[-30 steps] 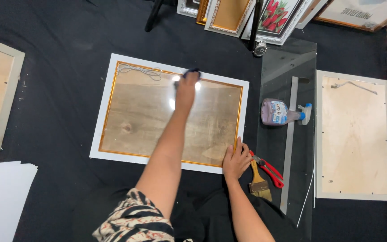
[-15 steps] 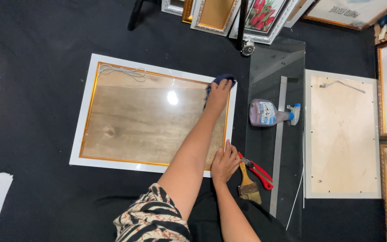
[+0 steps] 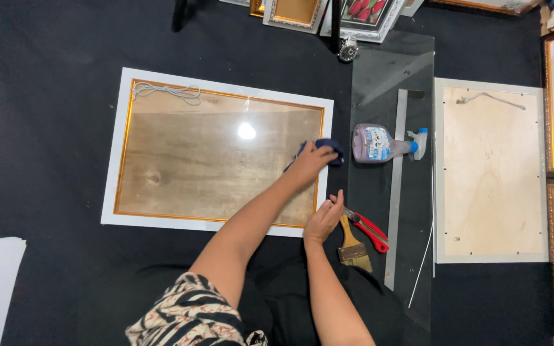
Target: Cleaning the glass of a picture frame using a spray bottle and a cloth.
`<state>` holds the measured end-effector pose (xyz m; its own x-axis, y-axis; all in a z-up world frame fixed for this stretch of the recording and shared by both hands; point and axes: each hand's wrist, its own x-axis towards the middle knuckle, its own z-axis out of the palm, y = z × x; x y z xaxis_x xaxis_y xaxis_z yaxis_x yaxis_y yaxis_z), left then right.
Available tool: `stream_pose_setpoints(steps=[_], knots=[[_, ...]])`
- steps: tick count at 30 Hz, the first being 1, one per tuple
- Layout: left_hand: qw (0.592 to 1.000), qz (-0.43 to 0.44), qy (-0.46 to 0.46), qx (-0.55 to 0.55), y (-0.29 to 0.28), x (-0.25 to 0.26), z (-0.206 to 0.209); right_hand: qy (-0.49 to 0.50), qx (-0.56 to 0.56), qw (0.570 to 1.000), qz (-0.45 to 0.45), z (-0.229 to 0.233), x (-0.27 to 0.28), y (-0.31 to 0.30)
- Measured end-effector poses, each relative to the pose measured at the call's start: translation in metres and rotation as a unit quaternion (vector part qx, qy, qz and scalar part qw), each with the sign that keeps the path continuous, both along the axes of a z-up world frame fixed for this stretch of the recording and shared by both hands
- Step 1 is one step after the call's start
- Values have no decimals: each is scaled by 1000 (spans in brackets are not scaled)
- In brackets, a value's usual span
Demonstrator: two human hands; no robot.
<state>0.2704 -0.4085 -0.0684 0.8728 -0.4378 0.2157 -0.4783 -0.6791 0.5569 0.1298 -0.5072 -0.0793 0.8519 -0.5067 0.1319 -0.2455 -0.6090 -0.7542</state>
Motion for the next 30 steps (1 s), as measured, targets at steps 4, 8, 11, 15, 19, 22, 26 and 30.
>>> stream_pose_setpoints(steps=[4, 8, 11, 15, 19, 22, 26, 30], knots=[[996, -61, -64, 4, 21, -92, 4, -69, 75, 994, -40, -30, 2, -13], [992, -88, -93, -10, 37, -126, 22, -89, 96, 990, -56, -39, 1, -19], [992, -36, -119, 25, 36, -75, 8, -77, 58, 995, -35, -30, 0, -15], [985, 131, -81, 76, 36, 28, -28, -32, -4, 999, -1, -4, -3, 0], [979, 125, 46, 158, 40, 50, -2, -23, -43, 999, -9, -4, -1, 3], [990, 90, -44, 94, 43, -3, -22, -12, -57, 998, -7, -7, -2, 3], [995, -40, -76, 48, 67, -128, -4, -29, -82, 996, -3, -16, -1, -1], [986, -104, -123, 41, 86, -162, -4, -57, -105, 993, 10, -16, 1, -2]])
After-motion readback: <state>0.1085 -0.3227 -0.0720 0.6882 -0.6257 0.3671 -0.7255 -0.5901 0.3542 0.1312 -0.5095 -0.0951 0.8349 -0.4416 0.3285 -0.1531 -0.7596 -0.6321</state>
